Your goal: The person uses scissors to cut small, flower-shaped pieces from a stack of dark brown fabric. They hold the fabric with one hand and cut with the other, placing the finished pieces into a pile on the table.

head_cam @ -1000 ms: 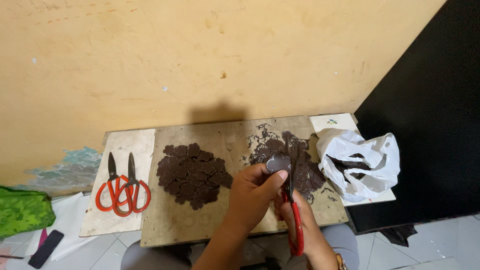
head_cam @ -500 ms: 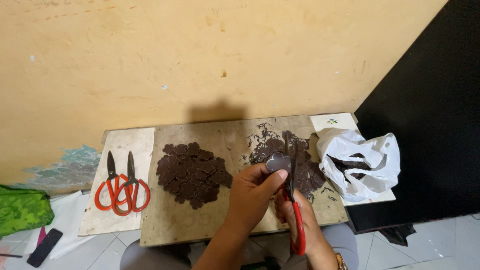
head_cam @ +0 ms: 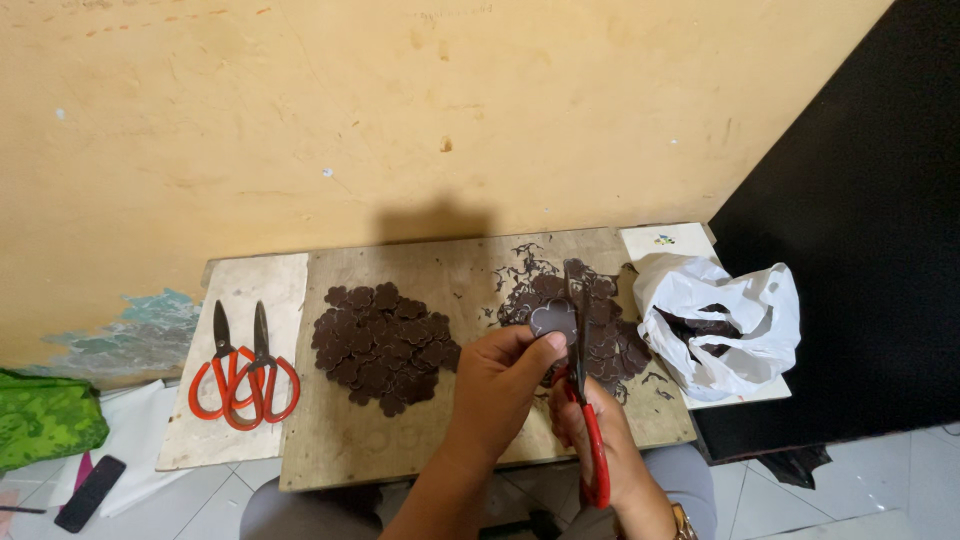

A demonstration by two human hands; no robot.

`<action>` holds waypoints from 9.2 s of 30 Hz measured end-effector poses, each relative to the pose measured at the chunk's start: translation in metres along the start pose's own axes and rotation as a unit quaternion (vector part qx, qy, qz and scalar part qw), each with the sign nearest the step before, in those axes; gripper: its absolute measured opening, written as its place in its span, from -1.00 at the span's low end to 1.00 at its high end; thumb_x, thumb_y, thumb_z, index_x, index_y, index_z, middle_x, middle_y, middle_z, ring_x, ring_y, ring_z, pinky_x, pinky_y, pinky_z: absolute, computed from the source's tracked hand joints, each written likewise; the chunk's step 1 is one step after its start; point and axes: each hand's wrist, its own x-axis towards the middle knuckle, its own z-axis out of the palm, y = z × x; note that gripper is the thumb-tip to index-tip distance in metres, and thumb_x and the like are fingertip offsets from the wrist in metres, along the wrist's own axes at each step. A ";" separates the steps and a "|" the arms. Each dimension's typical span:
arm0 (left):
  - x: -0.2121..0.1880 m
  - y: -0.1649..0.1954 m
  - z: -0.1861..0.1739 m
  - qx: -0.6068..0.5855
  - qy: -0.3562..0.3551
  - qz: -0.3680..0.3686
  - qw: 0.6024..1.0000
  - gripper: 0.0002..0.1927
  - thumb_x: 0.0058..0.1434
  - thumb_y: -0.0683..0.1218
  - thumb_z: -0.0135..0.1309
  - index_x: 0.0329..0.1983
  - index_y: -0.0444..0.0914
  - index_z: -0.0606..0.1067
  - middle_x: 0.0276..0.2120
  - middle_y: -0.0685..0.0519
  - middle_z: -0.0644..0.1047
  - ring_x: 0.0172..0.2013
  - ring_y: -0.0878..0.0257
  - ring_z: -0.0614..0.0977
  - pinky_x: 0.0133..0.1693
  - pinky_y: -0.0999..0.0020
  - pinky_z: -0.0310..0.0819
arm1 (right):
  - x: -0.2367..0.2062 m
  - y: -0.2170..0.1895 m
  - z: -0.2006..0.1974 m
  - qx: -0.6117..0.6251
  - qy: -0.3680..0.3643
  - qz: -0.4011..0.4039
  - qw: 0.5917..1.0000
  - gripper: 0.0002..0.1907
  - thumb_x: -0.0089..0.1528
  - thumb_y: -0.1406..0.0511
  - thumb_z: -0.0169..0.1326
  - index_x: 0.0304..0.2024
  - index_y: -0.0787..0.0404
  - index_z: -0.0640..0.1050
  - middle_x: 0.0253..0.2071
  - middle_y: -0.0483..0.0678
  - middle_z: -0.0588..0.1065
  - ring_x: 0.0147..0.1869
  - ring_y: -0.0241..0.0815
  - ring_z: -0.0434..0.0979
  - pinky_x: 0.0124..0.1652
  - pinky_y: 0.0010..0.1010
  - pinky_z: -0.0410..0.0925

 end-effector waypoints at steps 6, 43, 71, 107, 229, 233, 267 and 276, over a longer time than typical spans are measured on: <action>-0.002 0.010 -0.003 0.072 0.014 -0.002 0.997 -0.88 0.23 -0.19 0.18 -0.34 -0.37 0.62 -0.48 0.10 0.62 -0.46 0.44 0.57 -0.38 0.51 0.46 | 0.001 -0.011 -0.005 -0.071 -0.034 0.015 0.997 -0.47 0.27 -0.12 0.00 -0.15 0.20 0.43 -0.42 -0.22 0.30 -0.38 -0.38 0.25 -0.41 -0.51 0.23; -0.006 0.027 -0.007 0.232 0.044 0.026 0.971 -0.85 0.18 -0.10 0.20 -0.39 -0.30 0.59 -0.55 0.15 0.57 -0.51 0.46 0.54 -0.44 0.52 0.43 | 0.004 -0.019 0.003 -0.045 -0.056 0.057 0.996 -0.58 0.27 0.00 0.00 -0.11 0.21 0.42 -0.39 -0.21 0.27 -0.39 -0.39 0.20 -0.42 -0.52 0.19; -0.002 0.016 -0.013 0.138 0.008 0.000 0.990 -0.92 0.26 -0.16 0.17 -0.27 -0.30 0.57 -0.46 0.12 0.59 -0.45 0.45 0.57 -0.37 0.53 0.49 | 0.006 -0.012 0.001 -0.045 -0.077 0.038 0.995 -0.81 0.24 0.22 -0.02 -0.21 0.21 0.39 -0.35 -0.17 0.28 -0.31 -0.32 0.21 -0.32 -0.47 0.24; -0.003 0.013 -0.018 -0.007 -0.055 -0.054 0.997 -0.92 0.25 -0.23 0.14 -0.25 -0.35 0.49 -0.47 0.06 0.56 -0.52 0.39 0.55 -0.47 0.47 0.45 | 0.002 -0.006 -0.002 -0.017 -0.124 0.010 0.992 -0.58 0.20 0.28 -0.14 0.07 0.34 0.40 -0.22 -0.03 0.36 -0.19 -0.18 0.32 -0.17 -0.35 0.33; 0.004 0.006 -0.017 -0.047 -0.092 -0.089 0.991 -0.91 0.23 -0.26 0.17 -0.25 -0.31 0.48 -0.39 0.06 0.59 -0.42 0.37 0.61 -0.36 0.44 0.53 | 0.002 -0.015 -0.009 -0.073 -0.080 -0.026 0.994 -0.16 0.25 -0.32 -0.13 0.00 0.33 0.43 -0.31 -0.07 0.35 -0.24 -0.23 0.32 -0.25 -0.40 0.29; 0.004 0.002 -0.016 -0.059 -0.097 -0.079 0.990 -0.89 0.24 -0.25 0.19 -0.29 -0.29 0.46 -0.42 0.04 0.59 -0.44 0.36 0.60 -0.37 0.45 0.51 | 0.001 -0.014 -0.006 -0.067 -0.065 -0.034 0.995 -0.23 0.27 -0.29 -0.11 -0.08 0.30 0.41 -0.30 -0.08 0.33 -0.24 -0.24 0.28 -0.24 -0.42 0.25; -0.001 -0.002 -0.023 -0.050 -0.037 -0.060 0.996 -0.85 0.24 -0.23 0.22 -0.32 -0.29 0.44 -0.47 0.05 0.58 -0.48 0.38 0.56 -0.38 0.47 0.45 | 0.005 -0.002 0.010 0.003 -0.074 -0.034 0.997 -0.28 0.31 -0.26 -0.13 -0.19 0.29 0.40 -0.40 -0.10 0.30 -0.34 -0.28 0.25 -0.34 -0.45 0.20; 0.001 0.018 -0.020 -0.029 -0.044 -0.054 0.997 -0.92 0.28 -0.19 0.16 -0.28 -0.32 0.53 -0.42 0.09 0.59 -0.41 0.41 0.57 -0.33 0.51 0.46 | 0.008 -0.004 0.015 0.010 -0.073 -0.004 0.997 -0.25 0.26 -0.29 -0.12 -0.22 0.30 0.42 -0.40 -0.10 0.33 -0.37 -0.27 0.27 -0.39 -0.43 0.21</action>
